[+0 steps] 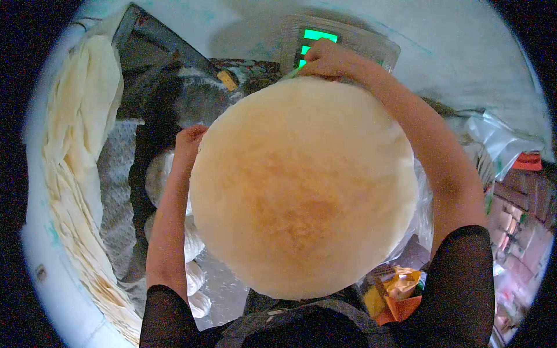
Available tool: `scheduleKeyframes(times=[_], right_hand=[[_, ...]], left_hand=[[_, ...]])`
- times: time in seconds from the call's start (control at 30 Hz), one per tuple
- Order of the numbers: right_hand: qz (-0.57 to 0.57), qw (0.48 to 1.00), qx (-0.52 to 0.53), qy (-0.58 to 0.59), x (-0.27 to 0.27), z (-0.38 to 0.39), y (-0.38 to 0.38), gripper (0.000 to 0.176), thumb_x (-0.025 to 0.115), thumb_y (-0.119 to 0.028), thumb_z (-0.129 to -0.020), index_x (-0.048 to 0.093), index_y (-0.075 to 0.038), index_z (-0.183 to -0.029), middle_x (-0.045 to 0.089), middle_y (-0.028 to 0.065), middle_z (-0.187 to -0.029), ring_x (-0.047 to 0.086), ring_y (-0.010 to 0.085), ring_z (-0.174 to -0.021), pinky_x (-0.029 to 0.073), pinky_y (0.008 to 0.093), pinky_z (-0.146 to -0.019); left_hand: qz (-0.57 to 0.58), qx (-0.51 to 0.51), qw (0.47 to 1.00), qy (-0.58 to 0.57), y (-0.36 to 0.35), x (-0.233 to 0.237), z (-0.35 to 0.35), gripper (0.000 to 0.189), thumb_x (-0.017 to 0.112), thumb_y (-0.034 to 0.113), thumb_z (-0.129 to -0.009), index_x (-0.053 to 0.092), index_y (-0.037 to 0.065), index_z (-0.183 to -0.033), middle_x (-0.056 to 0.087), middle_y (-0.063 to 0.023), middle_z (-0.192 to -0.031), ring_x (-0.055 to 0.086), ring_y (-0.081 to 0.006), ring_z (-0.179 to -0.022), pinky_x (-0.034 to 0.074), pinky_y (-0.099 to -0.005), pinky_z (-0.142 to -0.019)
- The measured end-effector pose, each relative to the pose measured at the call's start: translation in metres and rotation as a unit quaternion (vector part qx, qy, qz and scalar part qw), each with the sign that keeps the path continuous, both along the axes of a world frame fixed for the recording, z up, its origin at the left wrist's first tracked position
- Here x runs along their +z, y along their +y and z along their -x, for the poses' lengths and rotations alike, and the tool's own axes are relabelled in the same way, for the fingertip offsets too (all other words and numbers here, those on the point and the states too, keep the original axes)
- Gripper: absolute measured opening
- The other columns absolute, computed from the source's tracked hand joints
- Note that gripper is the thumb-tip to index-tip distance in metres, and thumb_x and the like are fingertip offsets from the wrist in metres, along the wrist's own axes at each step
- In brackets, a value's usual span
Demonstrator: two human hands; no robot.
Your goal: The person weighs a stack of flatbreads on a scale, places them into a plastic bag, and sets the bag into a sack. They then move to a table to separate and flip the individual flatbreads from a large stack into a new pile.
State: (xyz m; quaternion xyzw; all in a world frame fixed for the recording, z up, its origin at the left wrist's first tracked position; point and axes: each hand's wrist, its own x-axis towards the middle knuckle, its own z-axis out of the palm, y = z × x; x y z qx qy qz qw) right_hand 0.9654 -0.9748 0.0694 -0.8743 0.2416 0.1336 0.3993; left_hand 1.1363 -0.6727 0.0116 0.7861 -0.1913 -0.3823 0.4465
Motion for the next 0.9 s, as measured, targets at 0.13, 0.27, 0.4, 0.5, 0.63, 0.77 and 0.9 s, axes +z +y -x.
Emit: scheduleKeyframes(times=[0.13, 0.27, 0.4, 0.5, 0.63, 0.77, 0.9], right_hand=[[0.017, 0.993, -0.041, -0.106, 0.018, 0.022, -0.002, 0.036, 0.063, -0.024, -0.074, 0.044, -0.005, -0.05, 0.038, -0.0018, -0.046, 0.036, 0.0047, -0.042, 0.028, 0.0233, -0.038], [0.164, 0.973, 0.011, -0.16, 0.022, 0.028, 0.005, 0.034, 0.064, -0.024, -0.075, 0.047, -0.002, -0.055, 0.037, -0.0013, -0.046, 0.035, 0.0051, -0.044, 0.027, 0.0266, -0.039], [0.202, 0.959, 0.02, -0.198, 0.024, 0.033, 0.011, 0.028, 0.063, -0.02, -0.075, 0.048, 0.0, -0.06, 0.04, 0.0025, -0.048, 0.038, 0.0113, -0.046, 0.03, 0.0293, -0.043], [0.273, 0.919, 0.064, -0.277, 0.044, 0.043, 0.017, 0.021, 0.062, -0.015, -0.072, 0.05, -0.001, -0.064, 0.045, 0.0071, -0.052, 0.042, 0.018, -0.049, 0.034, 0.0307, -0.046], [0.342, 0.915, 0.054, -0.209, 0.036, 0.071, 0.005, 0.016, 0.06, -0.015, -0.068, 0.051, -0.001, -0.069, 0.049, 0.0107, -0.058, 0.047, 0.0238, -0.052, 0.038, 0.0332, -0.049], [0.428, 0.899, -0.083, -0.054, 0.012, 0.088, 0.002, 0.019, 0.054, -0.022, -0.071, 0.054, -0.004, -0.066, 0.053, 0.0114, -0.061, 0.054, 0.0292, -0.065, 0.045, 0.0373, -0.06], [0.186, 0.959, -0.213, -0.029, 0.013, 0.096, -0.004, 0.023, 0.054, -0.027, -0.073, 0.056, -0.004, -0.066, 0.057, 0.0124, -0.064, 0.056, 0.0319, -0.065, 0.046, 0.0389, -0.063]], left_hand=[[0.005, 0.004, 1.0, 0.029, 0.004, 0.033, -0.002, 0.019, 0.064, 0.019, -0.075, 0.062, 0.002, -0.082, 0.056, 0.002, -0.064, 0.045, -0.0042, -0.056, 0.036, -0.0192, -0.051], [-0.033, -0.078, 0.996, -0.02, 0.035, 0.02, -0.004, 0.017, 0.062, 0.019, -0.078, 0.061, 0.002, -0.083, 0.057, 0.0008, -0.067, 0.048, -0.0042, -0.057, 0.037, -0.0201, -0.051], [0.008, -0.058, 0.998, -0.034, 0.053, 0.044, 0.01, 0.013, 0.057, 0.015, -0.081, 0.059, 0.002, -0.081, 0.055, 0.0003, -0.066, 0.049, -0.0049, -0.056, 0.038, -0.0207, -0.049], [0.058, 0.032, 0.996, -0.062, 0.065, 0.085, 0.028, 0.013, 0.053, 0.013, -0.084, 0.058, 0.001, -0.08, 0.053, 0.0012, -0.064, 0.049, -0.0061, -0.055, 0.038, -0.0197, -0.049], [0.157, 0.116, 0.979, -0.061, 0.088, 0.078, 0.046, 0.014, 0.051, 0.013, -0.085, 0.056, 0.0, -0.085, 0.054, 0.0006, -0.069, 0.05, -0.0058, -0.061, 0.039, -0.0187, -0.053], [0.114, 0.113, 0.983, -0.09, 0.086, 0.078, 0.069, 0.014, 0.052, 0.012, -0.084, 0.056, 0.0, -0.091, 0.056, -0.0001, -0.077, 0.049, -0.0052, -0.068, 0.038, -0.019, -0.059], [0.023, 0.129, 0.989, 0.068, 0.142, 0.054, 0.098, 0.013, 0.054, 0.01, -0.083, 0.057, 0.002, -0.092, 0.056, 0.0006, -0.077, 0.047, -0.0049, -0.067, 0.036, -0.0181, -0.058]])
